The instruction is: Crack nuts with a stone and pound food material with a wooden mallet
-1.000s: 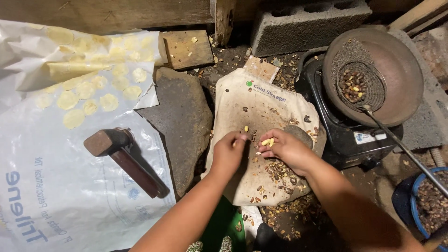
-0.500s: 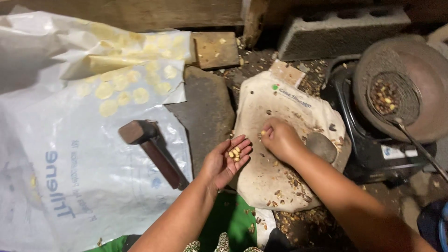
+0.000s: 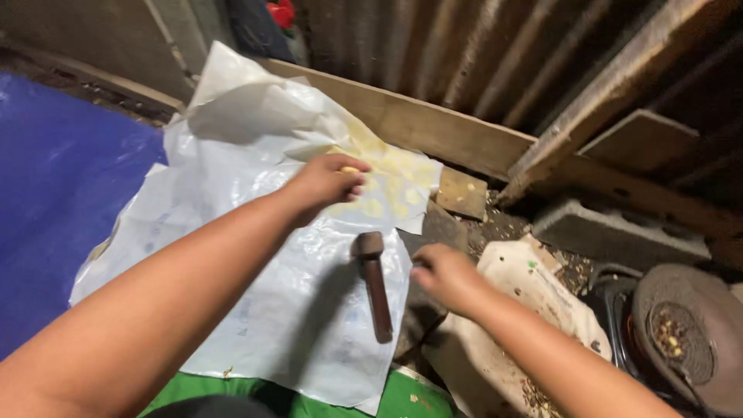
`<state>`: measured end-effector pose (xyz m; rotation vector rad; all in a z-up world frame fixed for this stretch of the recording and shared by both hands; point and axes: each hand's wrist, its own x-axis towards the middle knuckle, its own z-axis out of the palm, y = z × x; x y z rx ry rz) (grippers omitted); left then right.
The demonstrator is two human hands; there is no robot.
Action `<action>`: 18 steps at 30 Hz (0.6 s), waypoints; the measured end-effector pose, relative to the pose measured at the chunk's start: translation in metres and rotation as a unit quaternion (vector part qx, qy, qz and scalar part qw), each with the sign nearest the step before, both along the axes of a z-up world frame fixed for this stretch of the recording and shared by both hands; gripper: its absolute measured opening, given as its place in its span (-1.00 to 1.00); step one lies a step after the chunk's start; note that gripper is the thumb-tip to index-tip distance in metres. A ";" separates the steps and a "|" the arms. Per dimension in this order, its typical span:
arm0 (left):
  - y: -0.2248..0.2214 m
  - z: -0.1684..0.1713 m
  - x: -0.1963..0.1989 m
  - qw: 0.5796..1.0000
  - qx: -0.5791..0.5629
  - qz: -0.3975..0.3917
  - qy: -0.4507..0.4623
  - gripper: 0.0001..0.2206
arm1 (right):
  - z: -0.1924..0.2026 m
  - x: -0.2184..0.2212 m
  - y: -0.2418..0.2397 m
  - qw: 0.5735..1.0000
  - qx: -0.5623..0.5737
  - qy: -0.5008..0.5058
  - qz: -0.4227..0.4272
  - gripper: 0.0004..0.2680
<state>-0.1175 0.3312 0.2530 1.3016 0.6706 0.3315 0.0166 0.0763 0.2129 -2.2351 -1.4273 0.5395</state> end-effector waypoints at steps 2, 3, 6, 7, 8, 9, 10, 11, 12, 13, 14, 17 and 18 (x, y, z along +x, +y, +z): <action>0.021 0.003 -0.052 0.999 -0.007 0.045 -0.022 -0.69 | -0.067 -0.013 0.037 0.995 -0.086 -0.025 0.044 -0.71; 0.029 -0.002 -0.077 0.991 -0.082 0.109 -0.007 -0.68 | -0.111 -0.016 0.054 0.987 -0.161 -0.006 0.021 -0.60; 0.060 -0.069 -0.128 0.965 -0.176 0.191 0.021 -0.61 | -0.160 -0.055 0.087 0.977 -0.158 0.077 -0.119 -0.48; 0.068 -0.103 -0.143 0.957 -0.196 0.211 0.038 -0.55 | -0.165 -0.077 0.091 0.959 -0.080 0.142 -0.233 -0.48; 0.072 -0.145 -0.141 0.955 -0.203 0.213 0.038 -0.55 | -0.166 -0.072 0.092 0.959 -0.087 0.139 -0.231 -0.48; 0.074 -0.187 -0.137 0.961 -0.153 0.214 0.086 -0.65 | -0.166 -0.066 0.093 0.956 -0.119 0.122 -0.238 -0.50; 0.074 -0.229 -0.133 0.963 -0.103 0.210 0.135 -0.73 | -0.167 -0.061 0.091 0.951 -0.152 0.107 -0.248 -0.51; 0.065 -0.233 -0.119 0.962 -0.109 0.208 0.138 -0.73 | -0.149 -0.067 0.085 0.949 -0.160 0.106 -0.250 -0.51; 0.058 -0.237 -0.105 0.972 0.035 0.187 0.139 -0.76 | -0.131 -0.074 0.081 0.959 -0.095 0.091 -0.253 -0.59; 0.049 -0.241 -0.089 0.961 0.178 0.162 0.136 -0.78 | -0.111 -0.080 0.076 0.964 -0.031 0.073 -0.255 -0.66; 0.042 -0.228 -0.078 0.963 0.174 0.155 0.135 -0.78 | -0.125 -0.084 0.071 0.962 -0.035 0.071 -0.263 -0.66; 0.025 -0.205 -0.049 0.951 0.289 0.062 0.087 -0.77 | -0.134 -0.087 0.066 0.956 -0.025 0.036 -0.289 -0.65; 0.027 -0.206 -0.037 0.923 0.375 0.040 0.077 -0.82 | -0.116 -0.079 0.075 0.948 -0.120 0.042 -0.292 -0.65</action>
